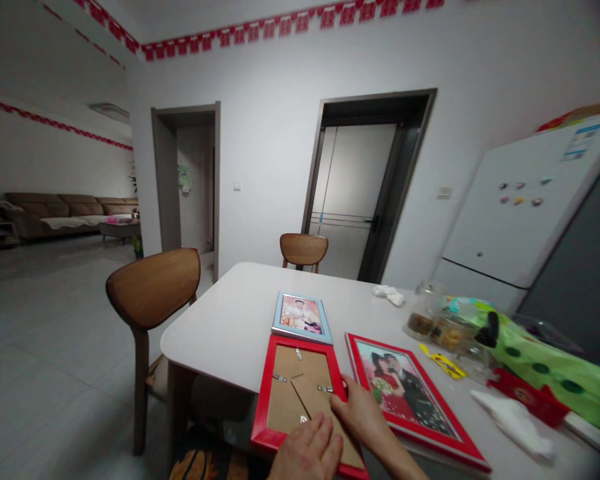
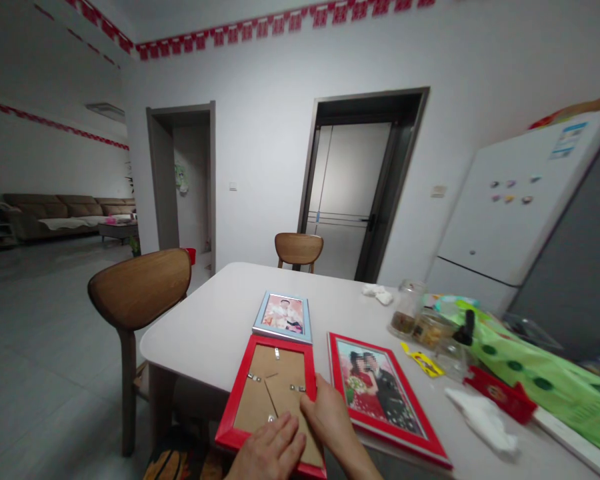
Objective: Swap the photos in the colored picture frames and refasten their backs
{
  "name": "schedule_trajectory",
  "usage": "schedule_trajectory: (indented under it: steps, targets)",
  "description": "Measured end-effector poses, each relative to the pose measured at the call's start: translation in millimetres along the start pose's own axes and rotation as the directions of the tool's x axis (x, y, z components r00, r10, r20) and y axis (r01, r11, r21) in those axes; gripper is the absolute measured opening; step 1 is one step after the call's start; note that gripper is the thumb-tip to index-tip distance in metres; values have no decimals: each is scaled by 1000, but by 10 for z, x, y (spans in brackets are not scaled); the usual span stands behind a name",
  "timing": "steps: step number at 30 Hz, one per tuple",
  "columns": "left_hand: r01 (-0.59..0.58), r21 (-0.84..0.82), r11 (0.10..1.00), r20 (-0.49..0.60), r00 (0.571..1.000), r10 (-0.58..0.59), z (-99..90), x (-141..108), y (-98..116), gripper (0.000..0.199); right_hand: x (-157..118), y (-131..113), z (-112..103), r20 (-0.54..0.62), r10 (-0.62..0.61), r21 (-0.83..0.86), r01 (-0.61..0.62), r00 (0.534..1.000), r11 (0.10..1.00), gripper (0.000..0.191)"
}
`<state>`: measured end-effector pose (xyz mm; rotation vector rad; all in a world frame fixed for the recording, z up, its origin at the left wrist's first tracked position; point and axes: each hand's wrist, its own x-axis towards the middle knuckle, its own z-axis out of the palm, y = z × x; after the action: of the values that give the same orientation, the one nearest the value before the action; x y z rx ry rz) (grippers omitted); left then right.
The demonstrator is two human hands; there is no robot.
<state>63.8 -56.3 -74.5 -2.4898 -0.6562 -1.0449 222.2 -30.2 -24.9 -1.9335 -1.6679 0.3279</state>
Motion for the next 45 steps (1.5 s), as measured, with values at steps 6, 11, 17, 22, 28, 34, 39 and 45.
schedule_trajectory:
  steps: [6, 11, 17, 22, 28, 34, 39, 45]
  targets:
    - [38, -86, 996, 169, 985, -23, -1, -17, 31, 28, -16, -106, -14, 49, -64, -313, 76, 997, 947, 27]
    - [286, -329, 900, 505, 858, -89, -340, 126, -101, 47, 47, -159, -40, 76, -164, -285, 179, 984, 942, 22]
    - [746, -253, 616, 532, 639, -555, -629, 191, -638, 61, 119, -205, -41, 103, -150, -242, 171, 983, 955, 22]
    - [771, -248, 587, 517, 617, -593, -477, 78, -759, 60, 137, -253, -30, 74, -166, -305, 181, 983, 935, 25]
    - [760, -157, 630, 529, 604, -597, -397, 34, -738, 55, 120, -564, 217, 59, -345, -227, 349, 937, 909, 25]
    - [745, -138, 653, 528, 613, -587, -385, 40, -761, 51, 204, -857, 541, 97, -340, -234, 353, 936, 906, 24]
    - [752, -131, 646, 527, 605, -597, -398, 44, -754, 52, 284, -790, 544, 56, -300, -272, 304, 952, 913, 24]
    - [756, -166, 633, 527, 611, -591, -369, 41, -771, 52, 410, -604, 472, -44, -159, -360, 133, 986, 923, 33]
